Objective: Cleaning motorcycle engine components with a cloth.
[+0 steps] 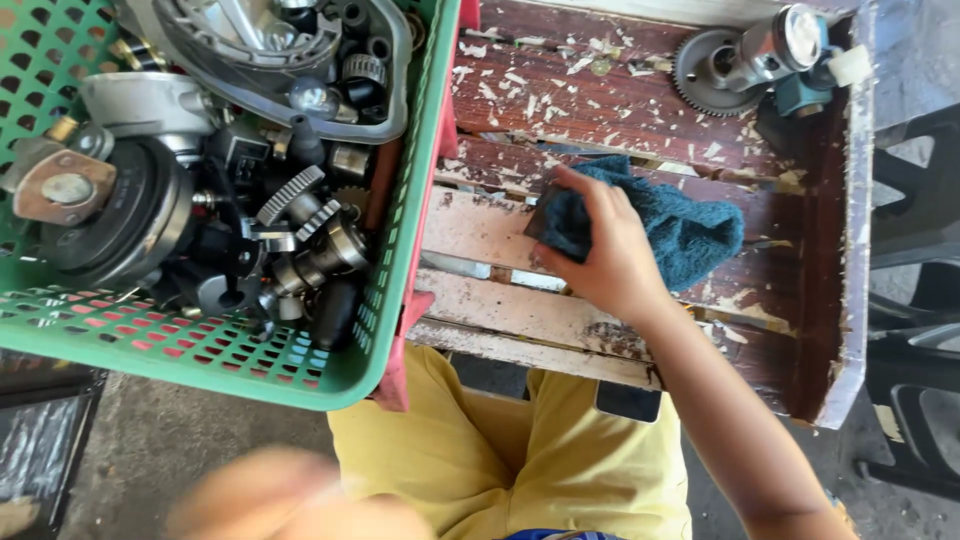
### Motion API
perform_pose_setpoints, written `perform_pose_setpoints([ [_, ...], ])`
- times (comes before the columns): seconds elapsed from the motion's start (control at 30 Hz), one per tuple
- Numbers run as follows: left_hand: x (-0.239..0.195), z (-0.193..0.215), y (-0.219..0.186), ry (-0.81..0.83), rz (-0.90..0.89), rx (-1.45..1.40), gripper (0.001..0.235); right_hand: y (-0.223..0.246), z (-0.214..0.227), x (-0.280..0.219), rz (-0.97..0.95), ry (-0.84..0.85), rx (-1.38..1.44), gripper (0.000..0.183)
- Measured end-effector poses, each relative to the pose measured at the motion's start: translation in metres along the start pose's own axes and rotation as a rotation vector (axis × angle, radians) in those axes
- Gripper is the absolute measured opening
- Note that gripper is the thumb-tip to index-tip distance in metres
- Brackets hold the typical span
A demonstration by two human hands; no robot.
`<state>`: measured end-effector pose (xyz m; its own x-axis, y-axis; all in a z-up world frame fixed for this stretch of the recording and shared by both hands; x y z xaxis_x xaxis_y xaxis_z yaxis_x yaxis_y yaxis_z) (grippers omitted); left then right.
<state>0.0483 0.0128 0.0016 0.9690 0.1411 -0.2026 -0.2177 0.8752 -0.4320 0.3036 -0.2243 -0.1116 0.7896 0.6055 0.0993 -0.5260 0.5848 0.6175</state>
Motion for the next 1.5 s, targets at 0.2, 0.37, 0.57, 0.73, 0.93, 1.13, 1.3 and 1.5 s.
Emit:
perform_pose_setpoints([
  [0.2,0.114,-0.032,-0.117,-0.482,-0.75,-0.653,0.011,0.001,0.013,-0.001,0.017,-0.053,0.249,0.075],
  [0.37,0.214,-0.107,-0.104,-0.338,-0.579,-1.086,0.035,-0.018,0.011,-0.004,0.027,-0.206,0.426,0.084],
  [0.57,0.28,-0.177,-0.108,0.021,-0.493,-2.027,0.035,-0.007,0.016,-0.005,0.095,-0.246,0.438,0.091],
  [0.73,0.297,-0.203,-0.104,0.37,-0.603,-2.497,0.063,-0.001,0.011,0.0,0.016,-0.176,0.388,0.103],
  [0.93,0.298,-0.201,-0.097,0.274,-0.559,-2.504,0.056,-0.036,0.015,-0.016,0.124,-0.494,0.375,0.063],
  [1.13,0.291,-0.203,-0.111,0.22,-0.57,-2.402,0.059,-0.039,0.008,-0.013,0.09,-0.508,0.024,0.032],
  [1.3,0.285,-0.179,-0.119,0.203,-0.256,-2.586,0.045,0.016,-0.013,0.001,0.132,-0.123,-0.277,0.043],
  [1.5,0.281,-0.186,-0.113,0.237,-0.058,-2.577,0.045,-0.006,-0.013,0.013,0.144,-0.174,-0.477,0.039],
])
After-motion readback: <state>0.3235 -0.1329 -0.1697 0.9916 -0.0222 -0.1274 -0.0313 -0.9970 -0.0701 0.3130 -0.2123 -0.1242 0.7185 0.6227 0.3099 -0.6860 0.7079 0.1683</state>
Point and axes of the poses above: each hand's wrist, its own x-axis towards the middle knuckle, its own z-axis out of the back of the hand, y = z × x, the point moved 5 cm from there along x, towards the middle knuckle, and after that the axes turned 15 degrees about y, right-handed, at the moved point
